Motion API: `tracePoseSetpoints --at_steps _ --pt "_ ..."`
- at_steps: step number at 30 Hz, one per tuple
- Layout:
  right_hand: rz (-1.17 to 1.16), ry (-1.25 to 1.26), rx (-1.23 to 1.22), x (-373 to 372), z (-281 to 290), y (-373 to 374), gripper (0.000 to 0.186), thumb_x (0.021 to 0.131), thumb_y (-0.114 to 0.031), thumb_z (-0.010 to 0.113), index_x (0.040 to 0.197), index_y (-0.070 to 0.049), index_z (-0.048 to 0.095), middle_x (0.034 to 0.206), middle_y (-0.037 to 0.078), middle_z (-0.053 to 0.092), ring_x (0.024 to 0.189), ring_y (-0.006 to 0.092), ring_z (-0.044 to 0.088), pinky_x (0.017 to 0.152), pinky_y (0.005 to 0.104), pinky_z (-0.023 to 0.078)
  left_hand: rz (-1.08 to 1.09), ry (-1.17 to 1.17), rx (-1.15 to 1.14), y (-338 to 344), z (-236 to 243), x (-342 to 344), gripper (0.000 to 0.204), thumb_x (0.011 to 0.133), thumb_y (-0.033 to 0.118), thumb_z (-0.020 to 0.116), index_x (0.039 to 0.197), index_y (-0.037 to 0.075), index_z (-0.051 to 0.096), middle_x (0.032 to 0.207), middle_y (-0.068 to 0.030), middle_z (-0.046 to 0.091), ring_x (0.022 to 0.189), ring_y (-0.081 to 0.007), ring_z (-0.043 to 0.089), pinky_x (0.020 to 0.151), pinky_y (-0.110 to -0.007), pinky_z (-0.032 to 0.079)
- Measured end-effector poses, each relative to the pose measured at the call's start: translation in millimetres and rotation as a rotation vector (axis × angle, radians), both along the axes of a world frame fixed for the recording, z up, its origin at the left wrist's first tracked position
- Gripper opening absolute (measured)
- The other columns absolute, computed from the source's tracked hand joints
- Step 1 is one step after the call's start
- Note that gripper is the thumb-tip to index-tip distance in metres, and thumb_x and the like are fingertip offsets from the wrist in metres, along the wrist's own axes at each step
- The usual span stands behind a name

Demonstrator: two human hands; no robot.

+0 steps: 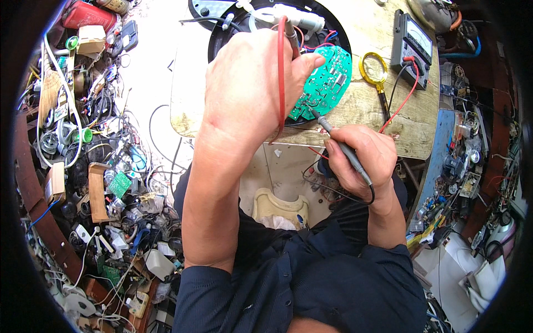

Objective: The person uses a multimeter to test various points on a green circuit board. They hold the probes and touch different components on the board while seated on the floor in a cluttered workspace.

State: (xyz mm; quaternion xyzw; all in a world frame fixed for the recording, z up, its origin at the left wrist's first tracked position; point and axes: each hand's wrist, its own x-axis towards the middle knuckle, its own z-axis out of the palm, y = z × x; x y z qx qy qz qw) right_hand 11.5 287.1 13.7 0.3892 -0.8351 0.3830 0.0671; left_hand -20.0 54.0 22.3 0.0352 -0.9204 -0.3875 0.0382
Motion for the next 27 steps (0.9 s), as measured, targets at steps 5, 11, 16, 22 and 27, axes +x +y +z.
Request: tracePoseSetpoints --at_steps 5,11,16,22,27 --pt "-0.004 0.001 0.002 0.4 -0.6 0.3 0.026 0.079 0.007 0.084 0.101 0.0 0.071 0.085 0.013 0.075 0.073 0.0291 0.076 0.066 0.0376 0.061 -0.009 -0.006 -0.025 -0.3 0.5 -0.2 0.042 0.098 0.04 0.077 0.082 0.001 0.078 0.068 -0.0202 0.07 0.066 -0.0365 0.073 0.063 -0.046 0.058" --pt "0.004 -0.006 0.016 -0.1 0.5 1.1 0.025 0.08 0.006 0.084 0.1 0.0 0.071 0.085 0.014 0.075 0.073 0.0296 0.076 0.065 0.0379 0.061 -0.014 -0.043 -0.077 0.2 7.6 0.6 0.038 0.1 0.037 0.078 0.095 -0.001 0.084 0.07 -0.0181 0.074 0.064 -0.0265 0.076 0.06 -0.039 0.057" --pt "0.006 0.002 0.006 -0.3 0.5 0.4 0.026 0.08 0.006 0.084 0.101 0.0 0.07 0.084 0.014 0.075 0.073 0.0296 0.076 0.065 0.0379 0.06 -0.005 -0.028 -0.054 0.3 6.4 1.2 0.041 0.1 0.039 0.077 0.094 -0.001 0.084 0.07 -0.0183 0.073 0.063 -0.0273 0.076 0.06 -0.039 0.057" --pt "0.002 -0.003 0.007 -0.2 0.6 -0.1 0.026 0.079 0.006 0.084 0.101 0.0 0.07 0.084 0.014 0.075 0.073 0.0295 0.076 0.066 0.0377 0.06 -0.032 -0.054 -0.098 -1.5 8.7 1.1 0.041 0.1 0.039 0.076 0.093 -0.001 0.084 0.069 -0.0184 0.073 0.064 -0.0292 0.076 0.06 -0.04 0.057" --pt "0.005 -0.004 -0.001 -0.3 -0.7 0.1 0.027 0.079 0.007 0.083 0.101 0.0 0.07 0.084 0.014 0.075 0.071 0.0299 0.075 0.065 0.0381 0.06 -0.019 -0.038 -0.078 0.0 7.5 1.2 0.04 0.099 0.038 0.077 0.092 -0.001 0.084 0.069 -0.0176 0.074 0.064 -0.0297 0.077 0.061 -0.041 0.057"
